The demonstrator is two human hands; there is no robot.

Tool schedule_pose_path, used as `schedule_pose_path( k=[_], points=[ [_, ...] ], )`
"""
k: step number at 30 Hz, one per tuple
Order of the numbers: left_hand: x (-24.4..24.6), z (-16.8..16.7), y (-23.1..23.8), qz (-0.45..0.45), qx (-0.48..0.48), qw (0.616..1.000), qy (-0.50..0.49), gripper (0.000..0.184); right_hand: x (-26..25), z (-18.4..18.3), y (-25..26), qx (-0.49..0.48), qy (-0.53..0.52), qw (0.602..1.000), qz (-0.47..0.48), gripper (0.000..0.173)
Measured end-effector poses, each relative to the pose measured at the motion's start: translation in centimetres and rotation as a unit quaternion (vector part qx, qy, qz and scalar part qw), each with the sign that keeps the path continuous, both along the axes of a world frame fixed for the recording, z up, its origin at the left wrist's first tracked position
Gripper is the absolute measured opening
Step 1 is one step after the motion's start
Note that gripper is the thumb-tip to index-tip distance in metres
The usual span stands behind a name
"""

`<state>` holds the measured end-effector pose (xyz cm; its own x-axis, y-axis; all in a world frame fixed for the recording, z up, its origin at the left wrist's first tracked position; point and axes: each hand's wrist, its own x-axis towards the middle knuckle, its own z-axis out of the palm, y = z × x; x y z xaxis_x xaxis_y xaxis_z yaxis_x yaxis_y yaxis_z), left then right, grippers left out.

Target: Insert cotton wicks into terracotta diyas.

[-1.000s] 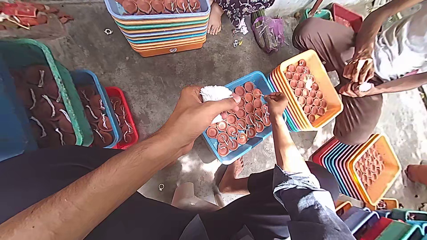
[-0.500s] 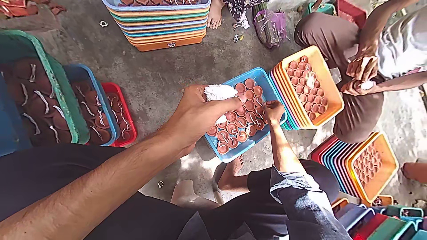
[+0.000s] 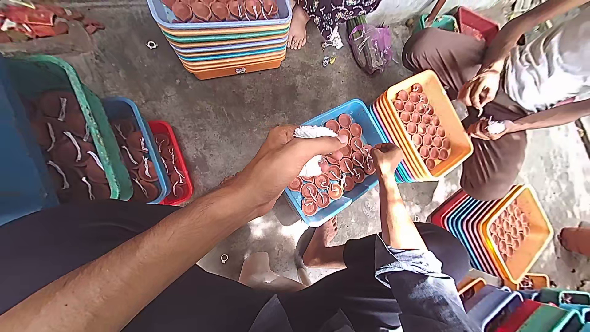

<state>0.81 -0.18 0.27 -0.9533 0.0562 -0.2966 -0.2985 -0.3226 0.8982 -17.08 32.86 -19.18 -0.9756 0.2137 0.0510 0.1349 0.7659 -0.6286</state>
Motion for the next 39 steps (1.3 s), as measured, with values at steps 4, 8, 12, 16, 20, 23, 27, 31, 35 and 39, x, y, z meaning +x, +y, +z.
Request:
schedule_pose_path(
  k=[4, 8, 12, 16, 20, 23, 27, 31, 35, 39],
  points=[
    [-0.1, 0.5, -0.1, -0.015, 0.051, 0.999, -0.001, 0.029, 0.5, 3.7, -1.1, -0.094, 0.012, 0.995, 0.018, 0.017],
    [-0.2, 1.3, 0.0, -0.028, 0.07, 0.997, -0.001, 0.037, 1.8, 11.4, -5.3, -0.223, 0.014, 0.967, 0.122, 0.012],
    [-0.3, 1.1, 0.2, -0.027, 0.099, 0.994, 0.023, 0.037, 6.7, 18.4, -8.8, -0.363, 0.027, 0.887, 0.283, 0.015],
    [-0.3, 0.7, 0.3, -0.025, 0.107, 0.992, 0.053, 0.041, 10.8, 20.7, -10.9, -0.425, 0.032, 0.831, 0.357, 0.015],
    [-0.4, 0.4, 0.3, -0.028, 0.085, 0.992, 0.091, 0.043, 12.5, 20.0, -12.6, -0.457, 0.03, 0.813, 0.361, 0.017],
    [-0.5, 0.2, 0.5, -0.029, 0.071, 0.992, 0.097, 0.041, 13.1, 19.5, -13.3, -0.465, 0.054, 0.809, 0.355, 0.021],
    [-0.6, 0.1, 0.7, -0.028, 0.057, 0.994, 0.09, 0.04, 13.3, 19.5, -13.6, -0.458, 0.083, 0.815, 0.346, 0.022],
    [-0.5, 0.0, 0.5, -0.032, 0.047, 0.994, 0.089, 0.04, 13.2, 19.4, -13.5, -0.452, 0.085, 0.82, 0.341, 0.02],
    [-0.5, 0.1, 0.5, -0.026, 0.052, 0.994, 0.096, 0.041, 13.0, 19.2, -13.4, -0.469, 0.054, 0.811, 0.345, 0.02],
    [-0.4, 0.3, 0.3, -0.017, 0.057, 0.994, 0.088, 0.041, 12.9, 19.1, -13.5, -0.49, 0.032, 0.799, 0.348, 0.021]
  ],
)
